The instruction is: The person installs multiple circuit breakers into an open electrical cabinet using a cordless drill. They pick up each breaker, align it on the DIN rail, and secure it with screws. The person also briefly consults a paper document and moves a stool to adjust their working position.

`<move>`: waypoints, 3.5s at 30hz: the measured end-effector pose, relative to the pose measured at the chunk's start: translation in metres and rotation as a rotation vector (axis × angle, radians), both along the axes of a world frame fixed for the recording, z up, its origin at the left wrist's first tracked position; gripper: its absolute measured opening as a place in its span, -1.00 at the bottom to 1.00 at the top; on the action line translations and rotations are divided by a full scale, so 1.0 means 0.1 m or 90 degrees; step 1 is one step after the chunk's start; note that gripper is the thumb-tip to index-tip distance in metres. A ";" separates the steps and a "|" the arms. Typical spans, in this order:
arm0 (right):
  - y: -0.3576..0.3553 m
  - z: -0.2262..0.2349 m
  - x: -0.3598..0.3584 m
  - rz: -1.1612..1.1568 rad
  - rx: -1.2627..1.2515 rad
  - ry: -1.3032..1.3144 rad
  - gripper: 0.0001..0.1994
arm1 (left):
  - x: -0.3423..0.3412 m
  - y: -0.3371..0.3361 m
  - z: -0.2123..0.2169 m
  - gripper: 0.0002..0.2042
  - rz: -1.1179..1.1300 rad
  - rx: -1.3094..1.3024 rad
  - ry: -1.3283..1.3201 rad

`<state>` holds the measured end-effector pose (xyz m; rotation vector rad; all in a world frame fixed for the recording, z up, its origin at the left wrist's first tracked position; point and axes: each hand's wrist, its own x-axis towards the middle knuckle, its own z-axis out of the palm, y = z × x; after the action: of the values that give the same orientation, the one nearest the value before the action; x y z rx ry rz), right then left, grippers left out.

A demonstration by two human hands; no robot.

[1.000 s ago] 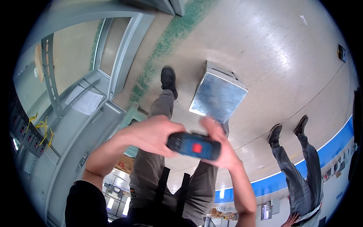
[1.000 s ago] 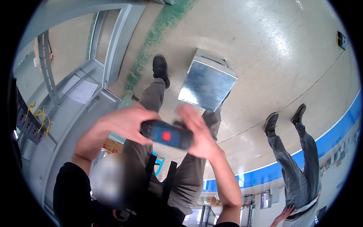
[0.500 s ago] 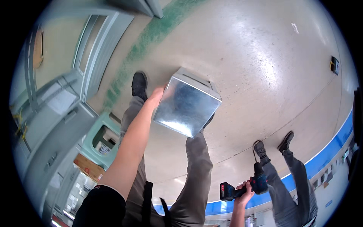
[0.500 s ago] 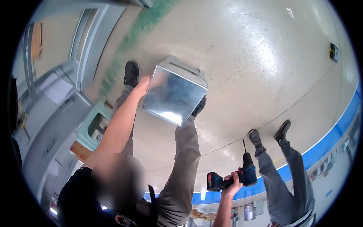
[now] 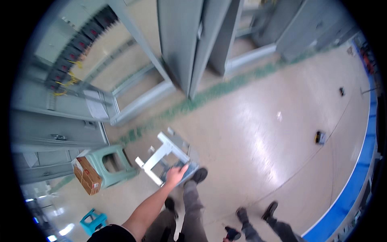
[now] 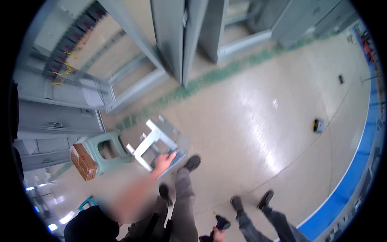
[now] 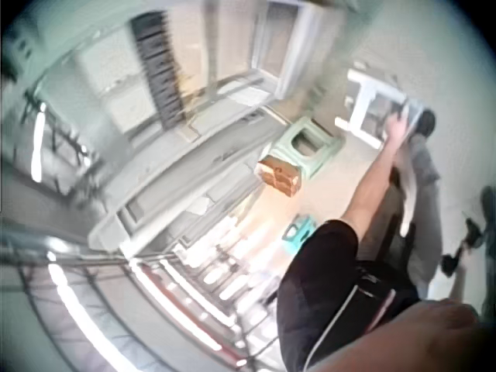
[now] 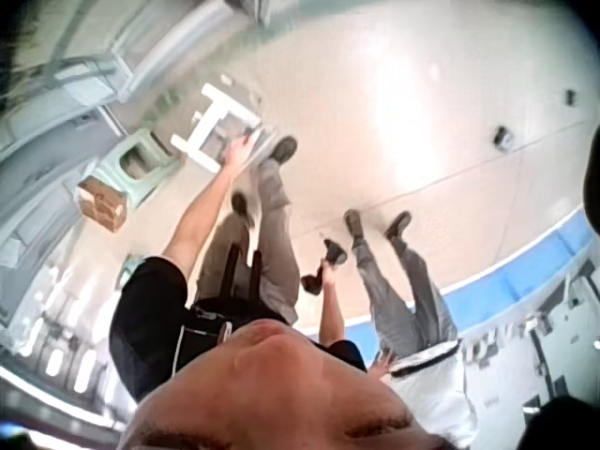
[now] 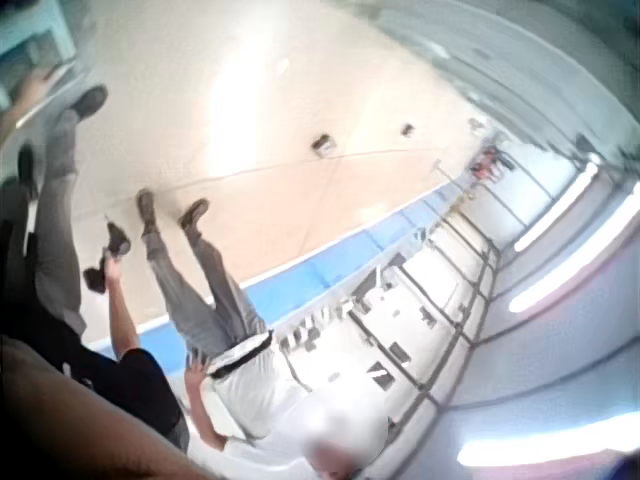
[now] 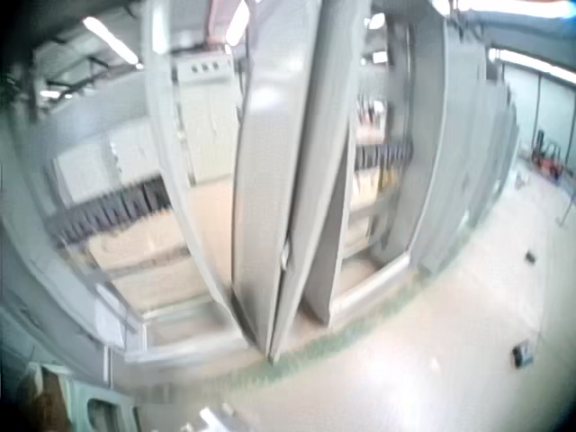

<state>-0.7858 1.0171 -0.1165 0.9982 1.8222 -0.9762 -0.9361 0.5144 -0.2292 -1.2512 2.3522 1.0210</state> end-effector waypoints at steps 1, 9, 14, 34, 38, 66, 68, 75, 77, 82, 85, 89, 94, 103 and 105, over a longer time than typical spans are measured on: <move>-0.19 0.27 0.03 0.054 0.098 -0.069 -0.73 | 0.09 -0.09 0.35 -0.29 0.015 0.045 -0.016; -1.37 0.42 -0.38 0.490 -0.018 0.150 -0.69 | 2.44 0.01 2.41 -0.24 0.141 0.163 -0.103; -1.57 0.91 -0.16 0.651 0.008 0.207 -0.66 | 4.07 0.60 3.36 -0.31 0.276 0.144 -0.093; -2.49 1.05 1.38 1.254 0.037 0.151 -0.72 | 8.80 5.37 2.94 -0.40 1.099 0.196 -0.275; -3.37 1.01 1.95 1.342 0.027 0.192 -0.70 | 8.39 5.21 2.90 -0.44 0.988 0.184 -0.260; -8.91 1.28 6.83 1.084 -0.330 0.516 -0.47 | 12.50 -3.24 3.17 -0.49 0.710 -0.038 0.075; -9.31 1.26 6.97 1.044 -0.387 0.584 -0.46 | 12.48 -3.87 3.00 -0.50 0.629 -0.018 0.071; -10.37 0.64 7.37 0.754 -0.419 0.478 -0.56 | 12.28 -5.86 1.73 -0.37 0.348 0.126 -0.017; -10.51 0.26 7.60 0.590 -0.459 0.485 -0.67 | 12.07 -6.14 1.28 -0.33 0.317 0.125 -0.074; -10.68 -0.23 8.09 0.266 -0.439 0.365 -0.86 | 12.12 -6.01 0.02 -0.30 0.164 0.255 -0.099; -10.54 -0.74 8.31 0.258 -0.393 0.377 -0.86 | 12.15 -6.05 -0.49 -0.28 0.111 0.371 -0.142; -10.41 -1.31 8.56 0.283 -0.343 0.390 -0.88 | 12.20 -5.92 -1.11 -0.28 0.046 0.452 -0.188; -10.47 -1.76 8.68 0.290 -0.334 0.330 -0.85 | 12.11 -5.85 -1.73 -0.31 -0.002 0.547 -0.235; -11.62 -1.65 8.18 0.417 -0.493 0.378 -0.82 | 11.89 -5.84 -2.71 -0.45 -0.125 0.456 -0.110; -11.83 -1.71 8.09 0.468 -0.510 0.436 -0.80 | 11.84 -5.88 -2.85 -0.45 -0.134 0.439 -0.158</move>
<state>0.0233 -0.1662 -0.2874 -0.5312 1.7928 -1.4493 0.2484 -0.0735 -0.5138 -0.7873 1.6721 1.3463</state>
